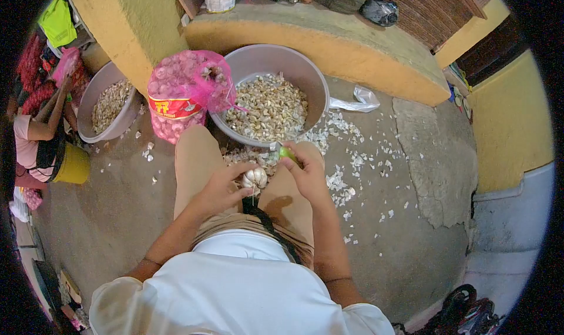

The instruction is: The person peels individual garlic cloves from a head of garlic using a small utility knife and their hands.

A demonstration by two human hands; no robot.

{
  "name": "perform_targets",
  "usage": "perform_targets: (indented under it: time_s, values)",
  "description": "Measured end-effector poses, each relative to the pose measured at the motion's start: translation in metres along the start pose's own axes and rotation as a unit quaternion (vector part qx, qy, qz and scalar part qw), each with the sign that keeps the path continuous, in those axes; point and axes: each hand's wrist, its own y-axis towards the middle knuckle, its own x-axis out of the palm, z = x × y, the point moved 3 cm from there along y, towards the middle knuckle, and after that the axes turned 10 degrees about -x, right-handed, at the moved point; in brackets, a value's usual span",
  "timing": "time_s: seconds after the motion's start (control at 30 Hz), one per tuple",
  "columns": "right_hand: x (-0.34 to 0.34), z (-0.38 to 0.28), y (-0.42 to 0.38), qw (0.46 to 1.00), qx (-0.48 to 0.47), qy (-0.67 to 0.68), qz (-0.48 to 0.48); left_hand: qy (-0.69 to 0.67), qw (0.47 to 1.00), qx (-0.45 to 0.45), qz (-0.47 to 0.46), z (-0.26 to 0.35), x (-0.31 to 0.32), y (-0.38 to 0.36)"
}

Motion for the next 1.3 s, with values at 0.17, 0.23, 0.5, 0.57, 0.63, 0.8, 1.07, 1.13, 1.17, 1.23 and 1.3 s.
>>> perform_targets:
  time_s: [0.17,0.23,0.5,0.57,0.63,0.8,1.07,1.13,1.17,1.23,1.3]
  values:
    - [0.006,-0.004,-0.004,0.995,-0.030,0.056,-0.071,-0.306,0.951,-0.022,0.046,-0.033,0.003,0.016]
    - [0.017,-0.014,-0.009,0.989,-0.034,0.097,-0.102,-0.350,0.934,-0.036,0.062,-0.030,-0.002,0.017]
    - [0.029,-0.037,-0.018,0.984,-0.059,0.083,-0.145,-0.417,0.904,-0.046,0.081,-0.023,-0.004,0.018]
    - [0.029,-0.042,-0.020,0.984,-0.064,0.056,-0.155,-0.420,0.904,-0.043,0.063,-0.017,-0.005,0.016]
    - [0.029,-0.043,-0.021,0.984,-0.072,0.033,-0.163,-0.394,0.916,-0.033,0.063,-0.018,-0.005,0.016]
    - [0.027,-0.046,-0.022,0.982,-0.091,0.006,-0.165,-0.362,0.929,-0.025,0.072,-0.012,-0.005,0.014]
    - [0.031,-0.056,-0.024,0.985,-0.097,-0.043,-0.133,-0.291,0.951,0.003,0.109,-0.005,-0.005,0.012]
    - [0.031,-0.055,-0.024,0.985,-0.100,-0.052,-0.127,-0.280,0.953,0.014,0.119,-0.002,-0.004,0.011]
    - [0.031,-0.053,-0.024,0.985,-0.109,-0.056,-0.124,-0.275,0.953,0.020,0.125,-0.001,-0.004,0.011]
    - [0.031,-0.053,-0.023,0.984,-0.116,-0.062,-0.120,-0.263,0.956,0.018,0.128,0.001,-0.003,0.010]
    - [0.032,-0.054,-0.023,0.985,-0.111,-0.065,-0.117,-0.263,0.956,0.020,0.130,0.001,-0.002,0.010]
